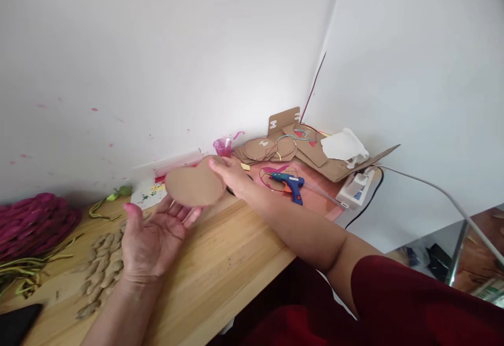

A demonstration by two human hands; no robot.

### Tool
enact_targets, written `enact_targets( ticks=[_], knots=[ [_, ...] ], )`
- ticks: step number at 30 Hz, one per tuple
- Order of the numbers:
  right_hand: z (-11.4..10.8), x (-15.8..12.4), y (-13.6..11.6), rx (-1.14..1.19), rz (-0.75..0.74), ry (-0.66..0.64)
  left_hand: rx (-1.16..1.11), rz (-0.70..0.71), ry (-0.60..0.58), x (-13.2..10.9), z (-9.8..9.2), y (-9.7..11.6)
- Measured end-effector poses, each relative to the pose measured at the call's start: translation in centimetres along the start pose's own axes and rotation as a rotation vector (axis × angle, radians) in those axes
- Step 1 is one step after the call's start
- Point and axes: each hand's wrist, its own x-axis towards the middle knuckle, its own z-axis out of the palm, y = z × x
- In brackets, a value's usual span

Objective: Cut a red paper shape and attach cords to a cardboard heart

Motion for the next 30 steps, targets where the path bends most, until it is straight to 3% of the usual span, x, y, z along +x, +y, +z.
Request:
enact_targets(
  ticks=[2, 5, 9, 14, 17, 20, 23, 27, 30],
  knots=[
    [-0.6, 0.4, -0.1, 0.096, 0.032, 0.043, 0.048, 0.017, -0.001, 0.2, -0.1, -0.4],
    [-0.3, -0.1, 0.2, 0.098, 0.137, -0.056, 0.231, 0.084, 0.090, 0.7, -0.7, -1.1],
    [0.8, -0.8, 1.1, -0.159, 0.105, -0.131, 0.349, 0.148, 0.246, 1.1, -1.3, -1.5],
    [0.1, -0.3, 0.9, -0.494, -0.026, -0.115, 0.488, 0.207, 0.199, 1.5, -2.0, -1.9],
    [-0.9, 0.3, 0.3, -0.613, -0.063, -0.009, 0.495, 0.216, 0.217, 1.9, -2.7, -2.2],
    [-1.9, 0.9, -0.3, -0.515, -0.043, 0.138, 0.619, 0.203, 0.189, 2.3, -3.4, -2.4],
    [-2.7, 1.0, -1.3, -0.293, 0.050, 0.166, 0.917, 0.149, 0.141, 2.4, -3.6, -1.9],
    [-3.6, -1.4, -3.5, -0.260, 0.063, 0.037, 1.329, 0.125, 0.138, 1.9, -2.8, -1.1],
    [-4.7, -5.5, -5.2, -0.322, -0.054, -0.160, 1.488, 0.148, 0.134, 1.5, -2.0, -0.8]
  ],
)
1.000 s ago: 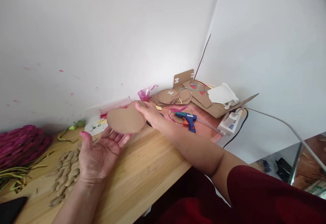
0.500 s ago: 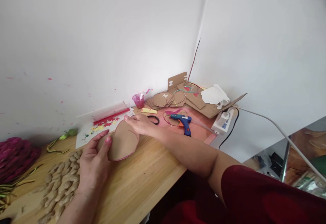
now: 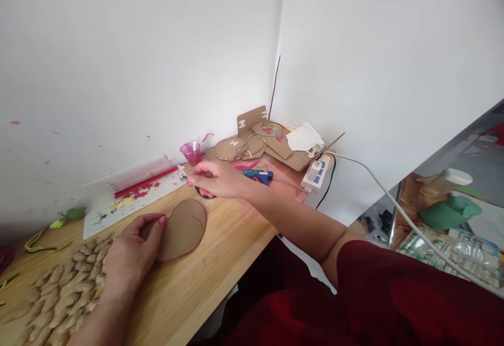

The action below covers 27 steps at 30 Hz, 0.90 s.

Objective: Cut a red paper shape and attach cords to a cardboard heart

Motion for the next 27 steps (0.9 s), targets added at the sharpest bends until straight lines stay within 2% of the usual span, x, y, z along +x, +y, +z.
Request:
enact_targets(
  ticks=[2, 4, 8, 10, 11, 13, 18, 19, 21, 22, 24, 27],
  knots=[
    [-0.7, -3.5, -0.5, 0.075, -0.003, -0.108, 0.028, 0.066, 0.012, -0.2, 0.1, 0.2],
    [-1.6, -7.2, -0.4, 0.125, 0.096, -0.236, 0.034, 0.147, 0.040, -0.3, 0.3, 0.1],
    [-4.6, -13.5, 1.2, 0.069, 0.301, -0.428, 0.040, 0.242, 0.057, -0.2, 0.8, -0.5],
    [-6.9, -15.9, 2.0, 0.027, 0.443, -0.433, 0.045, 0.270, 0.066, -0.2, 0.9, -0.8],
    [-8.2, -16.8, 2.3, -0.016, 0.505, -0.400, 0.047, 0.279, 0.070, -0.2, 1.0, -0.9],
    [-11.3, -18.4, 2.5, -0.131, 0.555, -0.219, 0.041, 0.301, 0.079, -0.2, 1.0, -0.9],
    [-19.5, -20.3, 1.6, -0.450, 0.535, 0.747, 0.001, 0.339, 0.070, -0.2, 1.2, -1.1],
    [-20.9, -20.4, 1.4, -0.494, 0.507, 0.885, -0.004, 0.338, 0.062, -0.2, 1.3, -1.1],
    [-23.0, -20.4, 1.0, -0.616, 0.503, 1.013, -0.014, 0.342, 0.051, -0.1, 1.4, -1.2],
    [-23.8, -20.3, 0.9, -0.650, 0.488, 1.030, -0.016, 0.345, 0.048, -0.1, 1.4, -1.3],
    [-24.6, -19.8, 0.8, -0.681, 0.457, 0.957, -0.016, 0.351, 0.043, -0.1, 1.4, -1.3],
    [-24.9, -18.4, 0.9, -0.707, 0.434, 0.700, 0.010, 0.343, 0.017, -0.2, 1.2, -1.1]
  ],
)
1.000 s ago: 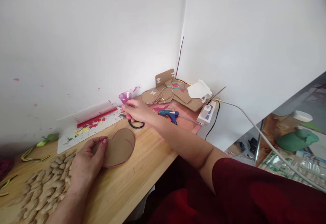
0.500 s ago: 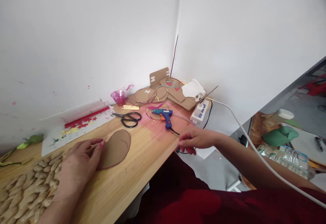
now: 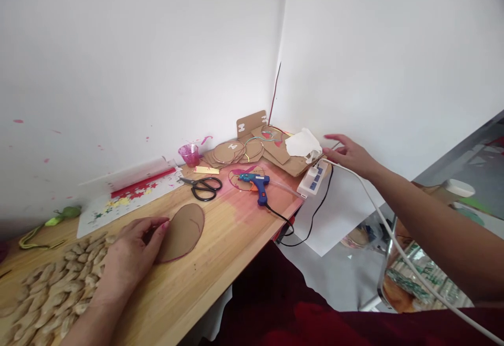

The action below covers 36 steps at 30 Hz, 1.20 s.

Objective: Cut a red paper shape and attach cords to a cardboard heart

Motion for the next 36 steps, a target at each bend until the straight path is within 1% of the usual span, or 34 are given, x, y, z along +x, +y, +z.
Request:
enact_targets(
  ticks=[1, 2, 3, 5, 8, 10, 14, 19, 23, 27, 31, 36],
  knots=[
    [0.3, 0.4, -0.2, -0.035, -0.025, -0.056, 0.014, -0.008, -0.013, 0.0, -0.1, 0.1],
    [0.5, 0.9, -0.4, -0.076, -0.040, -0.078, 0.031, -0.016, -0.027, 0.0, -0.1, 0.2],
    [0.7, 1.4, -0.6, -0.113, -0.047, -0.074, 0.046, -0.024, -0.040, 0.0, -0.2, 0.3],
    [0.7, 2.4, -0.9, -0.159, -0.052, -0.012, 0.060, -0.034, -0.052, 0.0, -0.2, 0.4],
    [-0.2, 3.7, -1.4, -0.181, -0.037, 0.098, 0.056, -0.044, -0.064, 0.1, -0.1, 0.2],
    [-1.0, 4.3, -1.6, -0.183, 0.002, 0.118, 0.053, -0.050, -0.067, 0.2, 0.0, 0.0],
    [-2.0, 4.9, -1.4, -0.230, 0.126, 0.064, 0.055, -0.041, -0.086, 0.4, 0.0, -0.6],
    [-1.9, 5.5, -0.9, -0.285, 0.300, 0.004, 0.055, 0.013, -0.088, 0.4, 0.0, -0.9],
    [-1.8, 6.3, -2.1, -0.467, 0.285, -0.026, 0.058, 0.027, -0.082, 0.3, 0.0, -0.8],
    [-1.4, 7.1, -3.7, -0.412, 0.277, -0.103, 0.048, 0.014, -0.088, 0.3, -0.1, -0.7],
    [-1.1, 7.8, -4.2, -0.431, 0.277, -0.177, 0.045, 0.002, -0.102, 0.4, 0.0, -0.5],
    [-1.8, 7.6, -5.1, -0.642, 0.256, -0.228, 0.034, 0.011, -0.095, 0.4, 0.0, -0.4]
  ],
)
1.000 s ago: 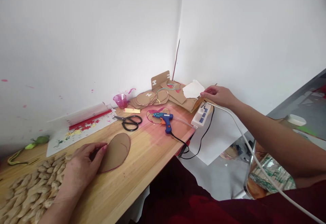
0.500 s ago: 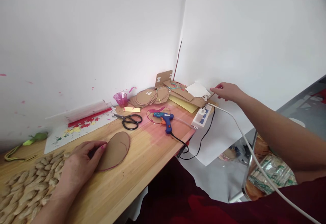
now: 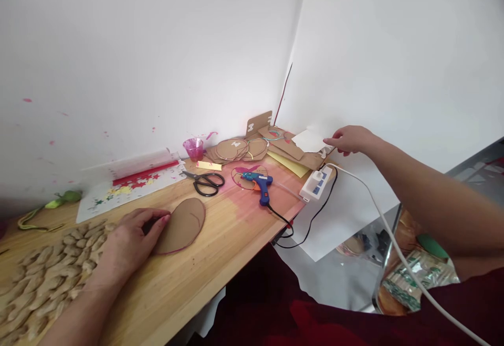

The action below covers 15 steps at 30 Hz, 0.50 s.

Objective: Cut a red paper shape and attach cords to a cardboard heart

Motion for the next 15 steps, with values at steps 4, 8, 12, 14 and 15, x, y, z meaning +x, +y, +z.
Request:
enact_targets(
  ticks=[4, 8, 12, 14, 15],
  knots=[
    [-2.0, -1.9, 0.0, -0.085, 0.015, 0.139, -0.009, 0.022, 0.008, 0.0, -0.2, 0.3],
    [-2.6, -4.1, 2.1, -0.160, 0.094, 0.170, -0.018, 0.033, 0.004, -0.1, -0.2, 0.3],
    [1.2, -8.0, 4.8, 0.014, -0.048, -0.323, -0.016, 0.058, 0.019, -0.1, 0.0, 0.0],
    [4.1, -10.8, 5.0, 0.255, -0.220, -0.637, -0.012, 0.064, 0.029, -0.1, 0.0, -0.1],
    [5.5, -12.3, 4.5, 0.348, -0.312, -0.766, -0.010, 0.067, 0.031, -0.1, 0.1, -0.1]
  ],
)
